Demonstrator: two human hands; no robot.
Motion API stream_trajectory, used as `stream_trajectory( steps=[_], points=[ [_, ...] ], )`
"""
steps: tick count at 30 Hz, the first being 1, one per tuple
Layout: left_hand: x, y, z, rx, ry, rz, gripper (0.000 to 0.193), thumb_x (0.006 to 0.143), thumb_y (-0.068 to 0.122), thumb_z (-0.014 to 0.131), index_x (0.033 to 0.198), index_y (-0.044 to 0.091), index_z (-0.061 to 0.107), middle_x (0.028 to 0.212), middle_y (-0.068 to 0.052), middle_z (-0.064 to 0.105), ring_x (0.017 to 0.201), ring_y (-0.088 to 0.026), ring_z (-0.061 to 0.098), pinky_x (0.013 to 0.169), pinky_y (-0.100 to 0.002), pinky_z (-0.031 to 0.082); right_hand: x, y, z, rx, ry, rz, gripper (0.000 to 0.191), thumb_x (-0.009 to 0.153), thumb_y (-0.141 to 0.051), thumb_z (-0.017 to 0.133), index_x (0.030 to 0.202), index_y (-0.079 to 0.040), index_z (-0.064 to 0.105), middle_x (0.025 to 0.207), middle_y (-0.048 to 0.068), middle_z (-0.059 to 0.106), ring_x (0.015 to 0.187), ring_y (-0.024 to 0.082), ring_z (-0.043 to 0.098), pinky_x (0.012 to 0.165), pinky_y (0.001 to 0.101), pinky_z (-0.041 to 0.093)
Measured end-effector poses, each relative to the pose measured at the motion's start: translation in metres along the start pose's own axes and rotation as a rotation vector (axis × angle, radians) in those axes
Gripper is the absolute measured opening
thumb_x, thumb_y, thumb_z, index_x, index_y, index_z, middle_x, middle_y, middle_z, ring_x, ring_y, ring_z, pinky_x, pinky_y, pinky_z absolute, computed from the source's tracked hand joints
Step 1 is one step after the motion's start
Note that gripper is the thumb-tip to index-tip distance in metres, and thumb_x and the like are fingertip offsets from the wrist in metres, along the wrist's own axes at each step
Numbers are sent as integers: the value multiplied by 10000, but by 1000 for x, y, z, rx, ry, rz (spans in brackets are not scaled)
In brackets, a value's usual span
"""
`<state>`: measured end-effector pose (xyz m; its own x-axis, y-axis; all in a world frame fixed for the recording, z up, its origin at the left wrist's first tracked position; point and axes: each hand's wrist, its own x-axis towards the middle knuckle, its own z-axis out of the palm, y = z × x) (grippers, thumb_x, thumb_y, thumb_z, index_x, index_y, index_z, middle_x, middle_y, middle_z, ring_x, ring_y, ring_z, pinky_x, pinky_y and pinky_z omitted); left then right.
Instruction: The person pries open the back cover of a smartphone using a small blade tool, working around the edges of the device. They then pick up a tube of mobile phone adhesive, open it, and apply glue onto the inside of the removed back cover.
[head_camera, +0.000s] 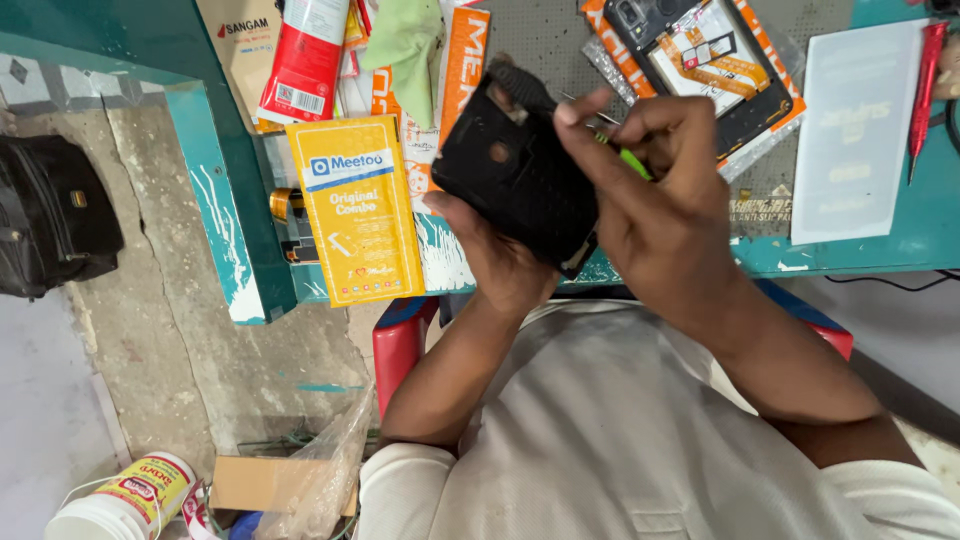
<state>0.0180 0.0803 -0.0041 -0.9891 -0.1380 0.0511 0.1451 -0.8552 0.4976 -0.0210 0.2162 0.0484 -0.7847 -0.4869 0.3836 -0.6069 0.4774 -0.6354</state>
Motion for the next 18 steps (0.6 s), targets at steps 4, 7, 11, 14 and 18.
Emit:
stream_trajectory(
  steps=[4,7,11,14,18],
  points=[
    [8,5,0,-94,27,73,922,1003,827,270,1658,183,192,1485,-243,470,1375,-359,493,1188,-485,390,-18,9,8,-158,-110,46,597,905,156,650,1445,-98,674,1090,138,440,866,249,578,720,349,511],
    [19,16,-11,-120,72,123,954,993,844,231,1665,168,205,1430,-229,502,1363,-361,512,1179,-498,396,-38,9,10,-163,-124,40,573,917,128,678,1445,-90,645,1073,136,424,875,268,550,723,366,503],
    [27,28,-25,-171,-39,185,907,1053,848,173,1616,146,286,1366,-221,566,1273,-347,577,1141,-505,432,-50,12,-10,-49,-168,203,562,885,147,633,1388,-101,673,1089,132,446,802,202,532,676,318,483],
    [23,20,-22,-57,-18,146,942,1059,855,214,1572,73,325,1343,-207,569,1223,-323,580,1098,-474,444,-42,7,-21,102,-29,250,481,1010,180,574,1404,-81,668,1115,112,423,742,98,508,647,234,446],
    [3,4,-3,134,50,64,998,1026,855,309,1579,25,301,1356,-188,536,1205,-280,542,1093,-399,422,-10,0,-1,211,90,115,448,1051,191,574,1403,-74,655,1137,107,423,783,96,530,693,217,458]
  ],
)
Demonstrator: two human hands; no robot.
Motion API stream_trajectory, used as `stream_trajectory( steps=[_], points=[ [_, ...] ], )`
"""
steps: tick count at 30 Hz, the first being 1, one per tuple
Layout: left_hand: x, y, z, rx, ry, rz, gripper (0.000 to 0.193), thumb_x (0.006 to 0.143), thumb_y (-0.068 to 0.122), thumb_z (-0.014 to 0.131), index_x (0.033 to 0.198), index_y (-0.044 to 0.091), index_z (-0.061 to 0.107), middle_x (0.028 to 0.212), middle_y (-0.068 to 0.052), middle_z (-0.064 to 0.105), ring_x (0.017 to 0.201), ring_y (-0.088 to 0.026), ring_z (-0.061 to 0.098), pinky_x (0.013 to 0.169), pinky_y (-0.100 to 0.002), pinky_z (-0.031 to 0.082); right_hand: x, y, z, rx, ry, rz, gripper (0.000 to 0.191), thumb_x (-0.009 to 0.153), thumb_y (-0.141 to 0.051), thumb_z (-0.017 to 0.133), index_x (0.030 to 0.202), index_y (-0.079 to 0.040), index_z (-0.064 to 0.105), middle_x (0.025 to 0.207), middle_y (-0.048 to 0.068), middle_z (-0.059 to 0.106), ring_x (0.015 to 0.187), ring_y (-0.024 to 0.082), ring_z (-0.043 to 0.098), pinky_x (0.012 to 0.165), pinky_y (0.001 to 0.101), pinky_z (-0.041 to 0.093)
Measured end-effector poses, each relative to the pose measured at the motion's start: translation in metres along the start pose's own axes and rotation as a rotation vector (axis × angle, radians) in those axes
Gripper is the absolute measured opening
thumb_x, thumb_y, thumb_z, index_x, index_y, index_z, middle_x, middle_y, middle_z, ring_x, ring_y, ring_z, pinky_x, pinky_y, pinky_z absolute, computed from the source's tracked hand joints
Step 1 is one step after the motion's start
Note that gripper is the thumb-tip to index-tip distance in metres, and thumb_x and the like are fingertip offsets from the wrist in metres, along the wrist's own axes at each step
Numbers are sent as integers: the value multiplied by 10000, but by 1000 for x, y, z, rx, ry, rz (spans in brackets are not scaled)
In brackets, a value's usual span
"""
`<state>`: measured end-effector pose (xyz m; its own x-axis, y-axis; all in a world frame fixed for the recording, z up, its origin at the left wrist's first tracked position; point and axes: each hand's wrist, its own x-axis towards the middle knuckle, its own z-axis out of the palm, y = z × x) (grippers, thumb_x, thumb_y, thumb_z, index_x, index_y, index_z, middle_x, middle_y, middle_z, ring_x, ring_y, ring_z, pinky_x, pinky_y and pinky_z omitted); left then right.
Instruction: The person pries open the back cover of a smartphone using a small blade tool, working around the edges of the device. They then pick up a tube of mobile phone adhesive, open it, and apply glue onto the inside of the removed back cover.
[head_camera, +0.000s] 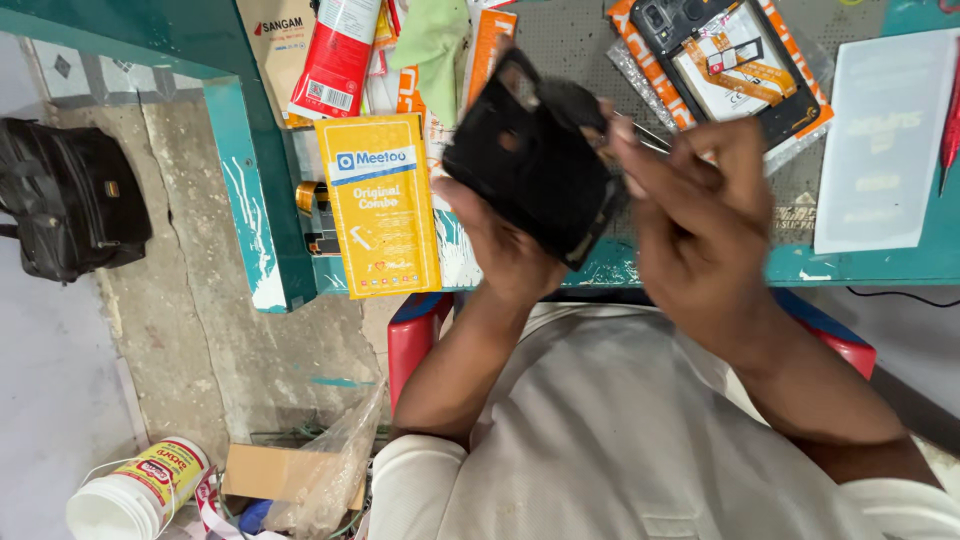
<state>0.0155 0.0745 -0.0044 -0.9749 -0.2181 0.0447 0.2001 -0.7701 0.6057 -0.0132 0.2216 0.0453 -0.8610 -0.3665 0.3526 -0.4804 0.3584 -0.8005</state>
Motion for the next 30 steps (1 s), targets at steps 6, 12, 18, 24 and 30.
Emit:
stream_trajectory(
  steps=[6,12,18,24,30],
  points=[
    [-1,8,5,-7,-66,48,998,1002,820,347,1710,159,106,1278,-157,565,1122,-237,580,1039,-363,468,7,-22,22,-7,-106,-132,499,966,162,666,1403,-80,666,1023,74,420,811,166,471,667,272,415],
    [12,24,3,-249,-40,68,898,1019,841,286,1650,213,170,1268,-173,585,1114,-267,604,1027,-441,476,-17,-12,18,135,-281,-90,527,943,142,676,1406,-108,649,1012,68,431,775,135,436,626,269,384],
    [31,43,-8,-425,41,118,815,1048,859,251,1598,260,307,1317,-161,597,1200,-279,619,1169,-579,432,-55,16,17,-6,-238,-123,544,919,140,686,1386,-139,661,1032,74,442,793,127,488,652,276,437],
    [29,40,-11,-489,58,32,826,1043,874,282,1535,219,388,1321,-145,600,1217,-279,590,1173,-578,400,-76,44,8,-155,-136,-50,572,904,121,664,1427,-109,643,1092,110,448,857,179,511,679,298,440],
    [18,38,-9,-545,5,-27,773,1076,860,265,1544,254,379,1340,-139,585,1203,-280,568,1146,-556,386,-65,72,-14,-473,3,-67,422,885,126,677,1274,-17,758,1025,119,414,835,257,512,692,336,420]
  ],
)
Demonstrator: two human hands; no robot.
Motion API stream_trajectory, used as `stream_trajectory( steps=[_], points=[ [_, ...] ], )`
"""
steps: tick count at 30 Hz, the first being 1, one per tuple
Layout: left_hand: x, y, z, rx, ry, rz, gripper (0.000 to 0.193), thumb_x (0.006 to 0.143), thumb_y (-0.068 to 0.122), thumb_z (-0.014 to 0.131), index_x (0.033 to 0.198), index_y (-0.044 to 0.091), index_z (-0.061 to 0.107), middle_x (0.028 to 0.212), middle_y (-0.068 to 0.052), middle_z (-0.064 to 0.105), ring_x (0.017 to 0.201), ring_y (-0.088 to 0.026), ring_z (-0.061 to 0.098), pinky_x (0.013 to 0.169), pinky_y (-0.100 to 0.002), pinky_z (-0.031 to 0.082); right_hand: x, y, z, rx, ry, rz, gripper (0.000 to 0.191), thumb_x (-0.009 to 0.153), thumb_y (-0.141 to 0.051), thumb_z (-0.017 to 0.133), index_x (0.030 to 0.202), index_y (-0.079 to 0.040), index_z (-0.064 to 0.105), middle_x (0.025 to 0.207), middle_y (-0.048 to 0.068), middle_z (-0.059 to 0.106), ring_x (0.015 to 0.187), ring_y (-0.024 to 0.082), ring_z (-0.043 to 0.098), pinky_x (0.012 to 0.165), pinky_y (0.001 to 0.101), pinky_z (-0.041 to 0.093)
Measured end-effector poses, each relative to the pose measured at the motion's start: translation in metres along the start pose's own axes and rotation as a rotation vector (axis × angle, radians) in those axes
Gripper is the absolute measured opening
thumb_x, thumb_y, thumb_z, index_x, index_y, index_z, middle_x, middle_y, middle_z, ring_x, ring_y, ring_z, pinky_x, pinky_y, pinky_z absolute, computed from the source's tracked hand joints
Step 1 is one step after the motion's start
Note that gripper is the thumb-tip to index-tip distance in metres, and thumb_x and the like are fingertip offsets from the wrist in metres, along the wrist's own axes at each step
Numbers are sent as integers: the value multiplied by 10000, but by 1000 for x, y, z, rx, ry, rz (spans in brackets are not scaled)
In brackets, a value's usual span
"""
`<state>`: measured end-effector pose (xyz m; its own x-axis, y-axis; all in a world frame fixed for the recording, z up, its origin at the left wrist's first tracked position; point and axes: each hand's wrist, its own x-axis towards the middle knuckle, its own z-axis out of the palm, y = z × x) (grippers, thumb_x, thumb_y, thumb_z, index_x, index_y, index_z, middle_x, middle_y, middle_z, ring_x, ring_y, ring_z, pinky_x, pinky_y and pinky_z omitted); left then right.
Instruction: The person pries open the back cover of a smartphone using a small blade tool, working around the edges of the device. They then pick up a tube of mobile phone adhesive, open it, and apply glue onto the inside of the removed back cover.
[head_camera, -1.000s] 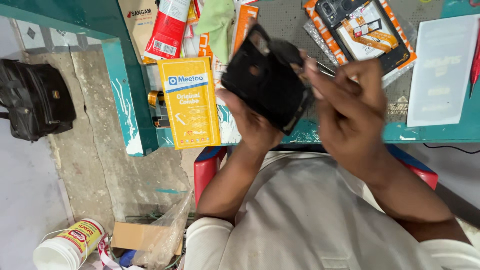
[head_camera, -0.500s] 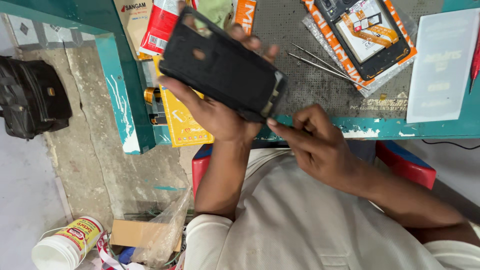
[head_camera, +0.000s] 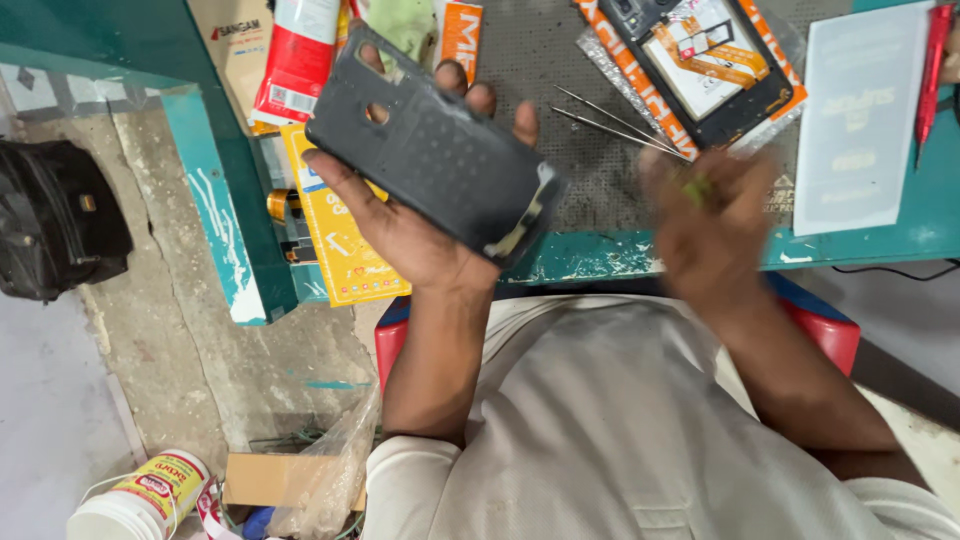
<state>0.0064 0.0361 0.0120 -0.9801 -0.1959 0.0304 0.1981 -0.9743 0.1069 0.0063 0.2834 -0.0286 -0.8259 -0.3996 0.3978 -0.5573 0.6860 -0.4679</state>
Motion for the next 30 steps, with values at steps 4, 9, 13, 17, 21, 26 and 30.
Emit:
stream_trajectory(
  steps=[4,9,13,17,21,26,30],
  points=[
    [-6,3,-3,20,14,-31,808,1037,873,283,1588,287,351,1466,-164,559,1334,-318,548,1185,-577,349,1,76,-39,-10,160,302,618,956,217,527,1507,-9,692,1239,211,518,852,224,578,724,313,476],
    [-9,-4,-19,162,74,-92,894,969,855,304,1632,255,314,1599,-195,459,1482,-370,439,1277,-593,302,-4,124,-54,-269,150,179,426,1044,160,555,1440,24,633,1256,132,605,1065,275,640,883,343,517],
    [-11,-17,-33,290,196,-117,882,1030,740,322,1669,134,279,1654,-196,413,1545,-389,366,1297,-570,293,3,117,-58,-386,181,61,326,1030,129,611,1348,71,653,1213,206,593,1068,297,640,903,364,537],
    [-15,-25,-40,497,224,-56,762,1113,560,376,1672,58,245,1674,-136,392,1576,-296,369,1342,-449,282,14,88,-57,-44,286,106,273,1068,186,530,1288,69,641,1279,227,636,1172,279,669,933,323,553],
    [-17,-27,-41,674,285,84,692,1141,384,469,1695,56,215,1624,-136,431,1517,-249,399,1314,-409,290,23,40,-40,225,128,341,66,973,45,704,1003,-13,711,1026,128,737,894,214,669,713,296,523],
    [-23,-31,-38,904,282,207,678,1121,204,533,1678,43,183,1703,-86,304,1527,-223,383,1315,-404,280,42,6,-12,-30,-27,-61,166,959,-9,791,1115,-31,737,1169,83,713,1049,277,624,911,386,530],
    [-28,-30,-35,893,274,196,735,1094,141,568,1688,70,141,1694,-149,279,1518,-231,380,1318,-410,276,50,0,-8,-70,-106,-77,272,891,16,770,1160,-14,747,1160,88,717,1013,280,616,886,381,542]
  ],
)
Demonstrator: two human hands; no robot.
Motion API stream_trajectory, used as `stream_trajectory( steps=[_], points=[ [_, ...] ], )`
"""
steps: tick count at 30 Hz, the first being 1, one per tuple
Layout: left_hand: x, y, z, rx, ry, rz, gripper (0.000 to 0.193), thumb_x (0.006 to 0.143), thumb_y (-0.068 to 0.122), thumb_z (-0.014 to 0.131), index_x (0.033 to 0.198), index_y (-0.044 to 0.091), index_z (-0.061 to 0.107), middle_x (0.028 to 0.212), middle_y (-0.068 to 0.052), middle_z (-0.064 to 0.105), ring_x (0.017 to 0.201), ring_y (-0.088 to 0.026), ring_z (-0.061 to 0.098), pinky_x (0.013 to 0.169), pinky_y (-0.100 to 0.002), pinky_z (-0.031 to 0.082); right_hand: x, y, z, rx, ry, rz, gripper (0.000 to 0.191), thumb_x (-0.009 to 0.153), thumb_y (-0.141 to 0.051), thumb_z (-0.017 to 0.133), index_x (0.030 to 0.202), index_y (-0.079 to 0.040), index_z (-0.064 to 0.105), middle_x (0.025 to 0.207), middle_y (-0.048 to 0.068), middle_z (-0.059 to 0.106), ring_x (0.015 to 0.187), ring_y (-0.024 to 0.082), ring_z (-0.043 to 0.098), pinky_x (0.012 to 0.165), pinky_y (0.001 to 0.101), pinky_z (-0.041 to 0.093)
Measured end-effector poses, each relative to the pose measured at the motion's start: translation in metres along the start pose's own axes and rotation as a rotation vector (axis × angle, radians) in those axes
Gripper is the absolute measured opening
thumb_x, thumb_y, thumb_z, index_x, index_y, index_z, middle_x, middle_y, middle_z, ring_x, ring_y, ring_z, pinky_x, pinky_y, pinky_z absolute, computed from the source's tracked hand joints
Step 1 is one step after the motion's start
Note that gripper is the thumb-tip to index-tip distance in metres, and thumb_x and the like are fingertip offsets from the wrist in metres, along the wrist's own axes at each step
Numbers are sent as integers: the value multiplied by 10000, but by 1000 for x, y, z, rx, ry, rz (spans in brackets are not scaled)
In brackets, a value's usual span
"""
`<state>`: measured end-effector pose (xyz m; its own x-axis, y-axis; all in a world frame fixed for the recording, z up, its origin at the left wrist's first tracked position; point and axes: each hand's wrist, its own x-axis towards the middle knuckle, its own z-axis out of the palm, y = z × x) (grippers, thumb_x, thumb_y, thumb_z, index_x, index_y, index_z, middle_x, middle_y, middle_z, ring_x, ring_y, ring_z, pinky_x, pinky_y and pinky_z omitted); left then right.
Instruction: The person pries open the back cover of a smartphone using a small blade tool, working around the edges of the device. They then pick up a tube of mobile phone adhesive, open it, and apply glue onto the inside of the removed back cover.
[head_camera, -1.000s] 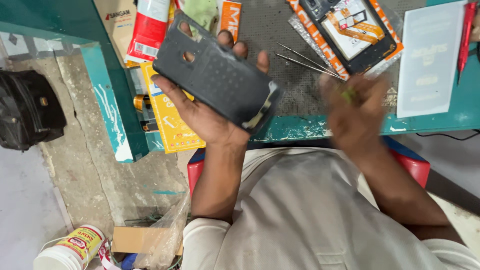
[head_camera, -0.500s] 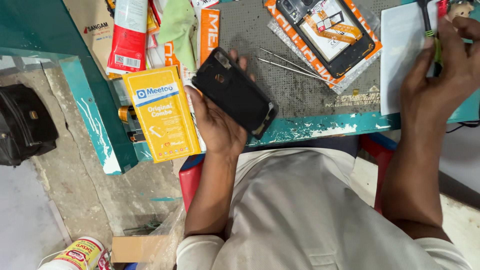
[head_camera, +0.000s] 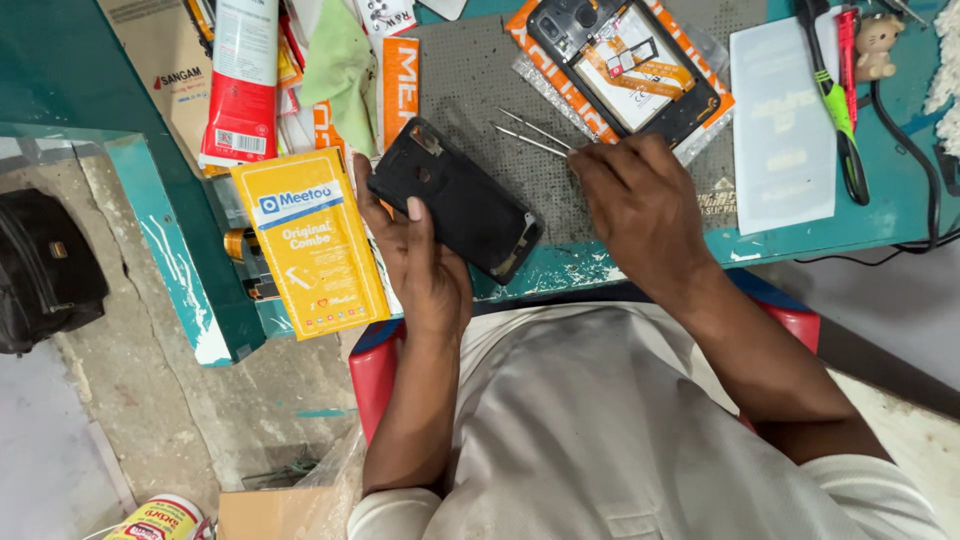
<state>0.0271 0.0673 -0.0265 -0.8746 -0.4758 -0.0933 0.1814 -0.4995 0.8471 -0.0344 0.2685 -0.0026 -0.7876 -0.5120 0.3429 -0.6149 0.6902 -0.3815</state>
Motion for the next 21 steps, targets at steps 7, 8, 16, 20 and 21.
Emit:
stream_trajectory(
  steps=[7,8,16,20,21],
  points=[
    [7,-5,8,-49,-59,-58,790,1070,176,597,1695,102,119,1700,-197,260,1559,-276,313,1324,-428,227,-11,28,-28,-43,267,181,88,994,72,792,996,1,741,1018,112,759,839,268,616,772,388,488],
    [10,-7,10,-64,-64,-75,794,1064,180,600,1689,99,118,1701,-198,244,1559,-287,301,1320,-438,224,-12,42,-34,-90,294,215,101,931,93,818,921,25,744,942,144,758,752,295,582,701,423,463],
    [26,-15,18,221,-230,3,822,1100,100,594,1719,110,53,1759,-198,109,1663,-287,113,1384,-430,112,-23,96,-29,-172,292,193,164,935,77,766,1085,17,737,999,121,723,882,275,644,856,403,497],
    [18,-7,17,450,-293,148,692,1143,104,610,1658,102,149,1765,-165,59,1651,-261,140,1361,-406,194,-19,97,-30,-218,299,202,197,919,86,768,1102,19,744,1033,150,727,910,313,663,864,417,512],
    [16,-3,16,594,-270,215,537,1136,102,617,1570,77,302,1744,-181,123,1639,-272,185,1351,-409,216,-20,97,-32,-269,318,196,188,940,95,786,1108,22,743,1088,179,734,947,335,672,867,411,525]
  ],
)
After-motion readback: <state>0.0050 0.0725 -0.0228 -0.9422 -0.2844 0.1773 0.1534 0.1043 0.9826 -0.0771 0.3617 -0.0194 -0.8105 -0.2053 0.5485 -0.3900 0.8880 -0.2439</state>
